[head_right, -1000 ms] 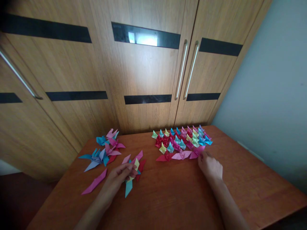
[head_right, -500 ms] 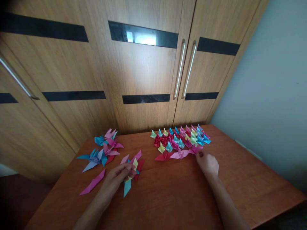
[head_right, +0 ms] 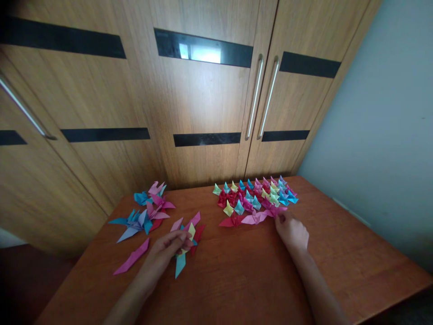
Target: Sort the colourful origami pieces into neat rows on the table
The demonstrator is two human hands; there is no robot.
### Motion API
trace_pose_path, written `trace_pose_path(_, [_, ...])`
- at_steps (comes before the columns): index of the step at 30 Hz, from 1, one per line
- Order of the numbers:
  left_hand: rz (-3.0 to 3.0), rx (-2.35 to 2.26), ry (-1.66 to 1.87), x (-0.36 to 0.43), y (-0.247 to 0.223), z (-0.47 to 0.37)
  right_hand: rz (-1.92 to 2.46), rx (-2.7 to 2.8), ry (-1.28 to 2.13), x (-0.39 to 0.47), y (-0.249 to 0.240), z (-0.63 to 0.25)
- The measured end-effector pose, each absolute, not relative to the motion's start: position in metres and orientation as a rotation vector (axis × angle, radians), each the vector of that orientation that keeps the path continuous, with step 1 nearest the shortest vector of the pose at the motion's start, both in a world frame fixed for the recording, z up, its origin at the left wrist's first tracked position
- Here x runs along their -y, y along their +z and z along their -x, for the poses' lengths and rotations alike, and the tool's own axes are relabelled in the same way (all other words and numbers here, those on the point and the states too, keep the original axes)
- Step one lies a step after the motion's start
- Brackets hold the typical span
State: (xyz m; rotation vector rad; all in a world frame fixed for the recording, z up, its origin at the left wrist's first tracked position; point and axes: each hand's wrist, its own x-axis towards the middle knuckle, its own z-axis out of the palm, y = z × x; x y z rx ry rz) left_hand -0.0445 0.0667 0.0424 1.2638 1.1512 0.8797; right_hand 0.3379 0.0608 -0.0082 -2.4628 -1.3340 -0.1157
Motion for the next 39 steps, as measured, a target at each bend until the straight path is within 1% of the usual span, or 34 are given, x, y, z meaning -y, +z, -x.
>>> trace_pose_path(6, [-1.268,-1.176,0.893,-0.065,0.046,0.043,2.343,1.263,-0.241,-0.057,-0.007,-0.337])
trace_pose_path(10, [-1.278,-1.194,0.884,-0.068,0.043,0.046,2.120,1.274,-0.354,-0.054,0.003,-0.324])
trace_pose_path(12, [-1.284,-1.200,0.889,-0.071,0.040,0.049,1.980,1.315,-0.346,-0.052,0.011,-0.309])
trace_pose_path(15, [-1.291,-1.217,0.936,-0.077,0.035,0.055,1.777,1.441,-0.197,-0.050,0.022,-0.274])
trace_pose_path(20, [-1.449,-1.301,1.153,-0.085,0.036,0.075,1.448,1.748,0.181,-0.054,0.026,-0.196])
trace_pose_path(24, [-1.637,-1.684,1.215,-0.093,0.041,0.108,1.416,1.914,0.420,-0.064,0.010,-0.150])
trace_pose_path(27, [-1.735,-2.030,1.199,-0.101,0.041,0.136,1.444,1.936,0.483,-0.068,-0.004,-0.136])
trace_pose_path(30, [-1.761,-2.224,1.188,-0.109,0.038,0.156,1.429,1.930,0.501,-0.066,-0.012,-0.136])
trace_pose_path(33, [-1.769,-2.303,1.095,-0.114,0.034,0.162,1.395,1.913,0.534,-0.064,-0.013,-0.140])
trace_pose_path(37, [-1.842,-2.309,0.867,-0.115,0.033,0.159,1.382,1.883,0.568,-0.063,-0.012,-0.142])
trace_pose_path(39, [-1.852,-2.342,0.823,-0.113,0.033,0.158,1.375,1.868,0.578,-0.063,-0.012,-0.142])
